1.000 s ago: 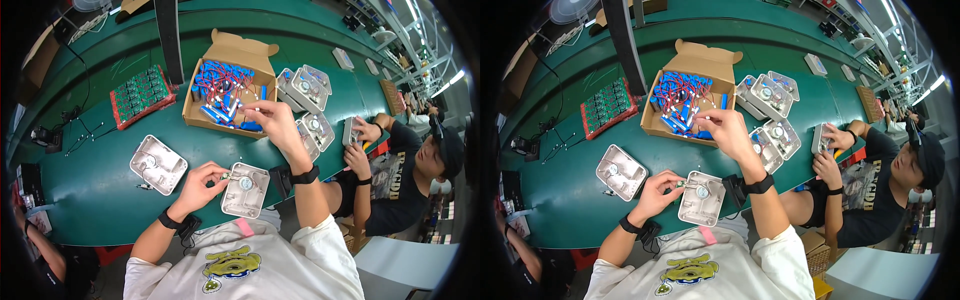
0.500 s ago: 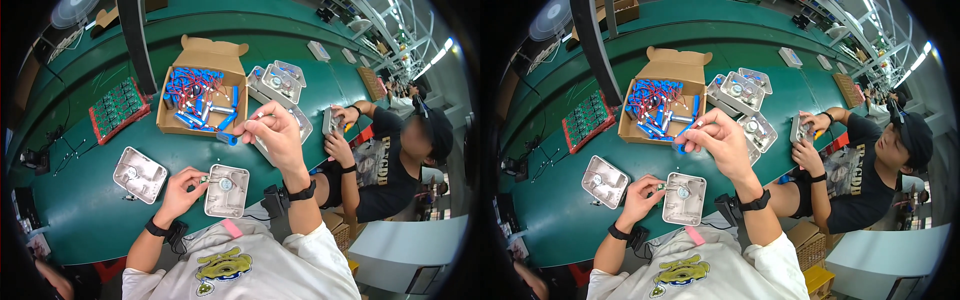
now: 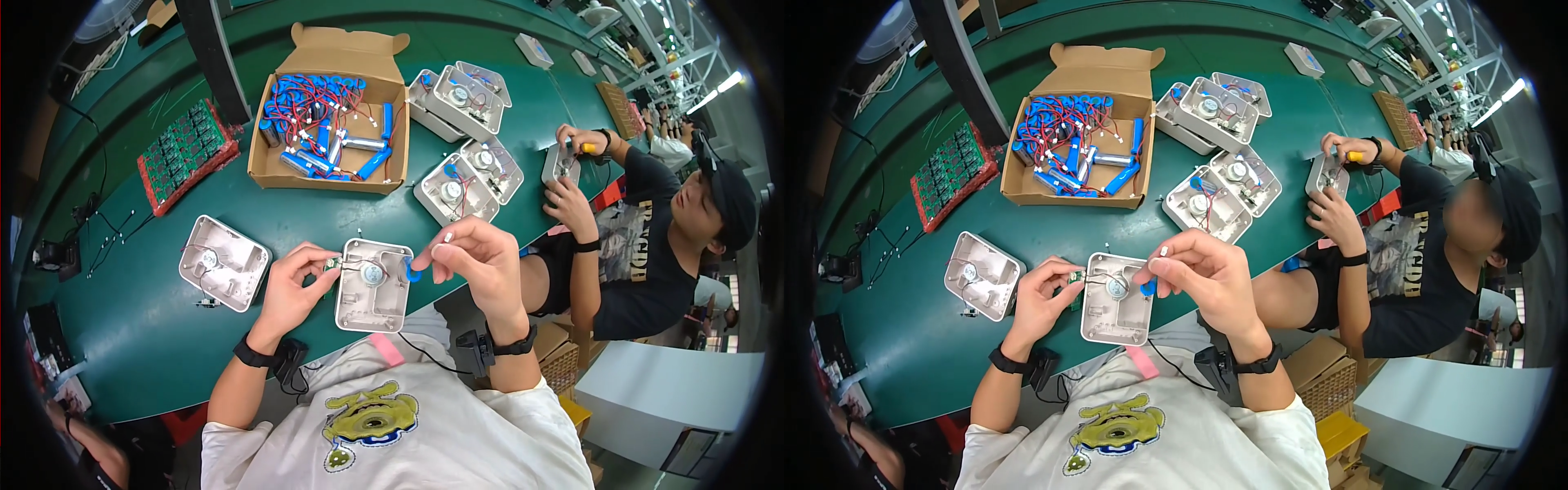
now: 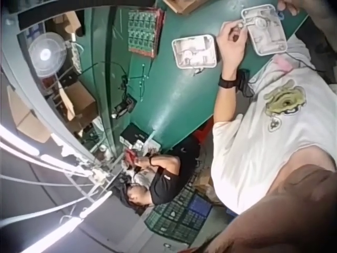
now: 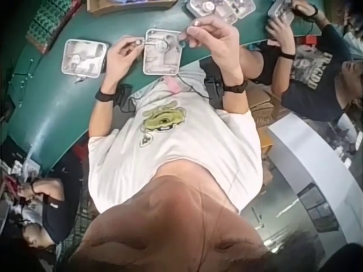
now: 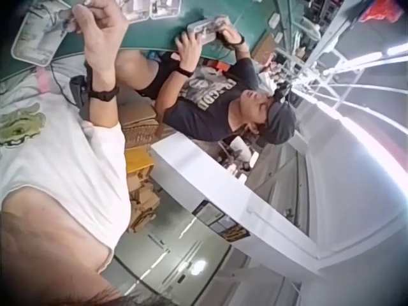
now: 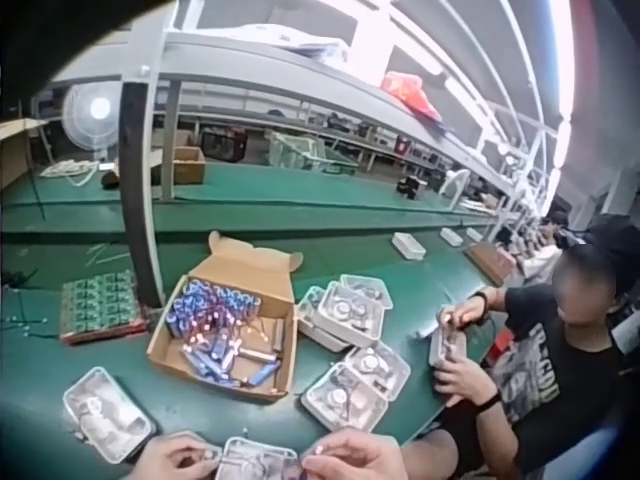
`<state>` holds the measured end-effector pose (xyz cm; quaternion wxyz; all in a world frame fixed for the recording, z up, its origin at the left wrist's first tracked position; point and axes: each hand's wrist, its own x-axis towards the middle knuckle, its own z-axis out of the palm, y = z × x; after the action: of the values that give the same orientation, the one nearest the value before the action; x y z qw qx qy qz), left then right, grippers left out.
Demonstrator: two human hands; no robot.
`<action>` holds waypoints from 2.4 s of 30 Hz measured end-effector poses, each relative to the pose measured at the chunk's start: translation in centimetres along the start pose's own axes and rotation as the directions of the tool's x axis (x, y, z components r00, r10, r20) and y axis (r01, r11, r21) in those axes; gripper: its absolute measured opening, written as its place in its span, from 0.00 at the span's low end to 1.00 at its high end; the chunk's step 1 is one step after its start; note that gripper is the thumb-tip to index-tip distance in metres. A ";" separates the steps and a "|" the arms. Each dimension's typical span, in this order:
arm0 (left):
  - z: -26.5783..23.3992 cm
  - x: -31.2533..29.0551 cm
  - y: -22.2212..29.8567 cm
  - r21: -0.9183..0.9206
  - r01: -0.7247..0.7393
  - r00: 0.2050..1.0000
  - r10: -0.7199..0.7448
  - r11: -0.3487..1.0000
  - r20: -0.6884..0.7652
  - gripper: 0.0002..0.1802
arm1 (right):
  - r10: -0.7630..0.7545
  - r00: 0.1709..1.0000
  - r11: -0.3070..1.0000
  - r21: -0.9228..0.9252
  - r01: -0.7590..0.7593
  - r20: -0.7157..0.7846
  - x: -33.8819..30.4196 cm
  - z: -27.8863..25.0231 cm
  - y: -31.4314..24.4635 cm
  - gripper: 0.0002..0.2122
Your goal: The person assembles electronic devices by connecting battery wires to circuit boards and placing both components into plastic housings. They repeat this process multiple times, setting each partially assembled unit aside on the workbench.
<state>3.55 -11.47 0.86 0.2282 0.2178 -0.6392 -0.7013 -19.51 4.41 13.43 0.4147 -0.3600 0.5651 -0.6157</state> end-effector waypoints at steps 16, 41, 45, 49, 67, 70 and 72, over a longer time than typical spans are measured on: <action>0.0 -0.1 0.3 0.049 -0.021 1.000 0.021 0.999 -0.010 0.16 | 0.080 0.997 0.946 -0.314 -0.080 -0.012 1.0 2.5 0.4 0.08; 0.7 -0.3 0.3 0.255 -0.263 0.950 0.295 0.930 -0.096 0.17 | 0.153 0.972 0.702 -0.712 0.019 0.177 2.3 7.2 4.5 0.05; 0.8 -0.4 0.8 0.296 -0.255 0.949 0.296 0.921 -0.104 0.19 | 0.127 0.976 0.707 -0.707 0.035 0.175 2.2 7.4 4.6 0.05; 1.1 -0.6 1.0 0.343 -0.274 0.934 0.333 0.898 -0.126 0.20 | 0.114 0.981 0.703 -0.710 0.032 0.157 2.0 7.6 4.7 0.05; 0.7 -0.7 1.3 0.485 -0.324 0.907 0.412 0.812 -0.085 0.20 | -0.032 0.980 0.543 -0.820 0.183 0.198 2.0 8.6 5.8 0.04; 0.7 -1.2 1.5 0.484 -0.306 0.919 0.387 0.820 -0.075 0.19 | -0.013 0.981 0.548 -0.819 0.171 0.196 1.5 7.4 4.6 0.06; 0.8 -1.4 1.9 0.450 -0.281 0.938 0.341 0.848 -0.057 0.16 | -0.047 0.982 0.595 -0.785 0.173 0.181 1.1 6.7 3.8 0.09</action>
<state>4.28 -10.18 2.84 0.3271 0.2035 -0.7893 -0.4781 -13.49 0.65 10.28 0.2106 -0.5837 0.7259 -0.2967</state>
